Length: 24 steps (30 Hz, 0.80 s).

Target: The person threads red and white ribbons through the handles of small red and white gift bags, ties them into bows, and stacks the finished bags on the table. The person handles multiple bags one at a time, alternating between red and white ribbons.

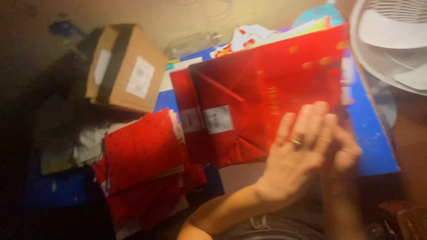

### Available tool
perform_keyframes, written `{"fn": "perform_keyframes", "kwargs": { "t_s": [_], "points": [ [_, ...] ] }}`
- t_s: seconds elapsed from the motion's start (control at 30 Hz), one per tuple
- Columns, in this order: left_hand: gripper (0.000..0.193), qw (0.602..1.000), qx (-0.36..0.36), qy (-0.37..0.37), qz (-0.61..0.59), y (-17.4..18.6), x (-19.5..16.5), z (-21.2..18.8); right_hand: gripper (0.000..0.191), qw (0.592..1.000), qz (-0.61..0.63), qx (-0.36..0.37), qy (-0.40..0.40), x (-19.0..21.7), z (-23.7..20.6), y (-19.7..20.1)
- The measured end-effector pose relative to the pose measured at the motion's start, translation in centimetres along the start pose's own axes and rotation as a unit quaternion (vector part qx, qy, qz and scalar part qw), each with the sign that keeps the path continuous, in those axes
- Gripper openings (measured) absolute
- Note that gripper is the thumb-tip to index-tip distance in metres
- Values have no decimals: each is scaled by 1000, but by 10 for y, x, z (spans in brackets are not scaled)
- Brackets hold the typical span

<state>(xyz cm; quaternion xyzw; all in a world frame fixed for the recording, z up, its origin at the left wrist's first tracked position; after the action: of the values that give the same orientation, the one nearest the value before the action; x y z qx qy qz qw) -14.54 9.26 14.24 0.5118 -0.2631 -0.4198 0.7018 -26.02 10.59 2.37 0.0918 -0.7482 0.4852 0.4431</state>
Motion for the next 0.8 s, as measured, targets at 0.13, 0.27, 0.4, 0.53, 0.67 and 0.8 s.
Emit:
{"fn": "perform_keyframes", "kwargs": {
  "t_s": [0.13, 0.27, 0.4, 0.53, 0.67, 0.8],
  "points": [
    [104, 988, 98, 116, -31, -36, 65, -30, 59, 983, -86, 141, -83, -65, 21, -42],
    [116, 971, 141, 164, -99, -71, 104, -52, 57, 924, -362, 92, 81, -42, 34, -44],
    [104, 975, 101, 153, -123, -84, 112, -62, 38, 766, -590, 101, 234, 2, 28, -66],
    [68, 964, 24, 169, -204, -83, 148, -56, 29, 736, -619, 182, 205, -7, 51, -95],
    [60, 950, -27, 236, -204, -83, 199, -28, 22, 761, -583, 226, 173, -30, 87, -117],
    [110, 925, -51, 326, -190, -83, 221, -6, 20, 771, -579, 224, 144, -46, 116, -120]
  ]
}}
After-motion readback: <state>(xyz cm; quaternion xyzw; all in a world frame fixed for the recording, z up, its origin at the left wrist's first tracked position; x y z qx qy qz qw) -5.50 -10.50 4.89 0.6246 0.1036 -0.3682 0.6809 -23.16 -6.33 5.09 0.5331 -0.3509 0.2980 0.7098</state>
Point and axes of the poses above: each hand's wrist, its own z-axis towards the middle knuckle, its own y-axis out of the back of the hand, x = y × z, the point moved 9 cm from there along z, towards the middle knuckle, and after that the axes turned 2 degrees about x, right-handed, at the moved point
